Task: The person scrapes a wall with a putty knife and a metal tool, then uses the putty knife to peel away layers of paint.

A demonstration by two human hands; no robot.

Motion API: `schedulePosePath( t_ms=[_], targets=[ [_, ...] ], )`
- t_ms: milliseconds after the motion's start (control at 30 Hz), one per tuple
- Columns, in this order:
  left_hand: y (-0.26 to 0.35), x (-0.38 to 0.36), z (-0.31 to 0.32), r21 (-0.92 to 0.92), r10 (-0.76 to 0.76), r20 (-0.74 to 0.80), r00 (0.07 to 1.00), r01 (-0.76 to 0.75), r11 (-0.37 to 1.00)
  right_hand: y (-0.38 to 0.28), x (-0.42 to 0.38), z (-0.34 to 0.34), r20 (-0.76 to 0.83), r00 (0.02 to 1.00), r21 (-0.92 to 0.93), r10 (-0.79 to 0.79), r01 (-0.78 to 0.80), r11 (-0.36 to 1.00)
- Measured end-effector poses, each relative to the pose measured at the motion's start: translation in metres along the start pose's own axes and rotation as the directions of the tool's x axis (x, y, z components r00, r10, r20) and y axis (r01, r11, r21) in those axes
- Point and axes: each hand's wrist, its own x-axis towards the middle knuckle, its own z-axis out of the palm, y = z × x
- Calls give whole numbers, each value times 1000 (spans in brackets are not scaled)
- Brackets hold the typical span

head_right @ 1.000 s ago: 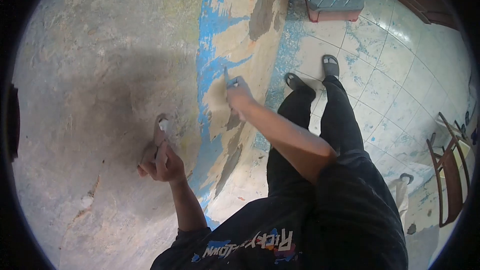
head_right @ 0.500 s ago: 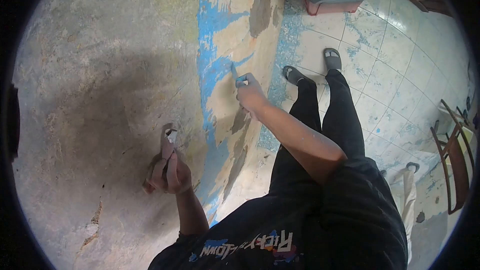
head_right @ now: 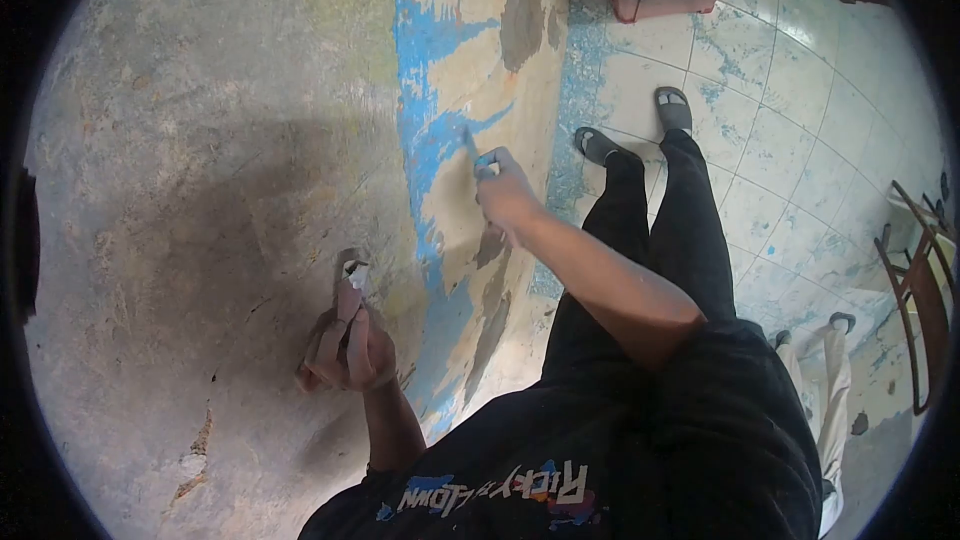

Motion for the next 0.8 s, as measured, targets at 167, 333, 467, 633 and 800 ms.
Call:
schedulePosePath(
  t_ms=[167, 333, 467, 633, 800],
  targets=[
    [-3, 3, -3, -9, 59, 6, 998, -59, 998, -7, -1, 1, 13, 1000, 9, 15, -15, 1000],
    [-1, -1, 0, -27, 13, -9, 1000, -13, 1000, 2, 20, -6, -21, 999, -26, -33, 33, 999],
    [0, 0, 3, -9, 15, -36, 999, -16, 1000, 2, 41, -17, -30, 999, 33, 25, -24, 999],
    [2, 1, 4, -21, 25, -18, 1000, -25, 999, 7, 3, -12, 48, 999, 16, -2, 1, 1000],
    [1, 5, 0, -27, 38, -6, 999, -38, 999, 3, 30, -17, 25, 1000, 68, 18, -20, 998]
  ],
)
